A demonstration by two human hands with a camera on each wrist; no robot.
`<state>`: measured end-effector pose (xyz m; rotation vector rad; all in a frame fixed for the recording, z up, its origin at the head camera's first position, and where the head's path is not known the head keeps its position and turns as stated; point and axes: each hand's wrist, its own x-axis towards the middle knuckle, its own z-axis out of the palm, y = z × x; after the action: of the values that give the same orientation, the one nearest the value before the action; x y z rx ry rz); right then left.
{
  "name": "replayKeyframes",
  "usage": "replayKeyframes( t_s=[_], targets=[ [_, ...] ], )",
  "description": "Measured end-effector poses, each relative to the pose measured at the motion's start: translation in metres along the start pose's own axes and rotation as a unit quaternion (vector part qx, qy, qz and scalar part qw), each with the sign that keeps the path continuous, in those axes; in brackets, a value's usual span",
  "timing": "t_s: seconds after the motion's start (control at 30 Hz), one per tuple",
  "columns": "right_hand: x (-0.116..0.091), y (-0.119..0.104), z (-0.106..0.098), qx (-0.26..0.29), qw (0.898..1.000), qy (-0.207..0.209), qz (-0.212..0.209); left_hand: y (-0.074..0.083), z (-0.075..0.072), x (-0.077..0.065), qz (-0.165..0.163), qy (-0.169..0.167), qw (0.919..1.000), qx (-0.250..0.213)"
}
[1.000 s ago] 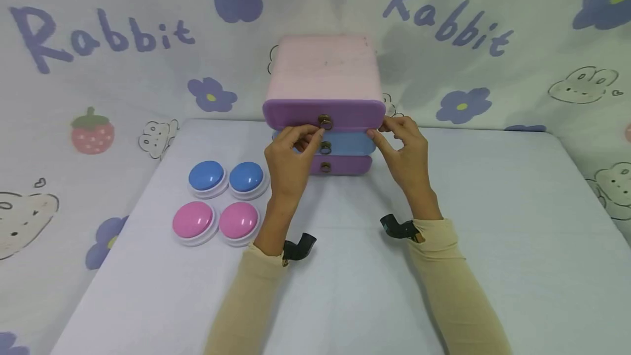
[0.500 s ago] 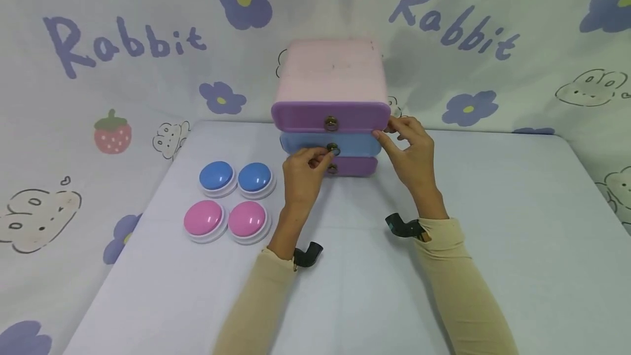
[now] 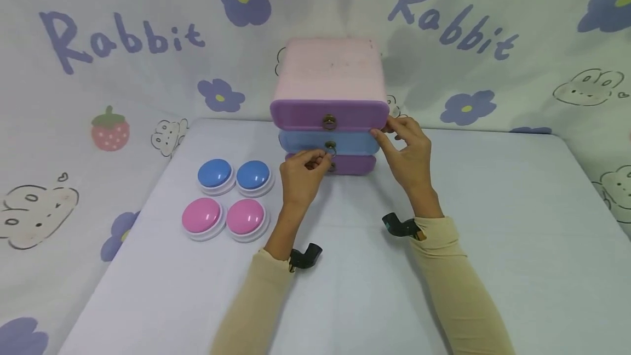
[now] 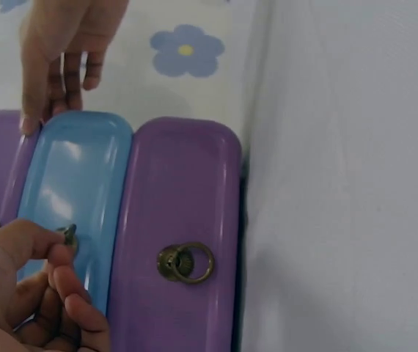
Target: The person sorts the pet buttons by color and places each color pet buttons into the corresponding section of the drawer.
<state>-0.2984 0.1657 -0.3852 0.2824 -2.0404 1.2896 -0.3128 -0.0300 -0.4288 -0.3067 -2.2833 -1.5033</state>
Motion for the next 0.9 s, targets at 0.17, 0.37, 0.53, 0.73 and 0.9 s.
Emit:
replayKeyframes(
  t_s=[0.17, 0.37, 0.53, 0.73, 0.9],
  targets=[
    [-0.0012, 0.0008, 0.0009, -0.008, 1.0, 0.005, -0.007, 0.0006, -0.0006, -0.0005, -0.028, -0.003, 0.9995, -0.014],
    [-0.0018, 0.0008, 0.0023, -0.001, 1.0, 0.011, -0.016, 0.0008, -0.0013, -0.0007, -0.032, -0.002, 0.9994, -0.013],
    [-0.0028, -0.0002, 0.0025, 0.001, 1.0, 0.016, -0.017, 0.0029, -0.0016, -0.0024, -0.03, -0.002, 0.9995, -0.008],
    [-0.0007, -0.0026, 0.0016, -0.004, 1.0, 0.015, -0.015, 0.0052, -0.0022, -0.0057, -0.035, -0.005, 0.9994, -0.006],
    [-0.0003, -0.0027, 0.0002, -0.009, 1.0, 0.005, 0.002, 0.0044, -0.0041, -0.0072, -0.033, -0.005, 0.9994, -0.01]
  ],
)
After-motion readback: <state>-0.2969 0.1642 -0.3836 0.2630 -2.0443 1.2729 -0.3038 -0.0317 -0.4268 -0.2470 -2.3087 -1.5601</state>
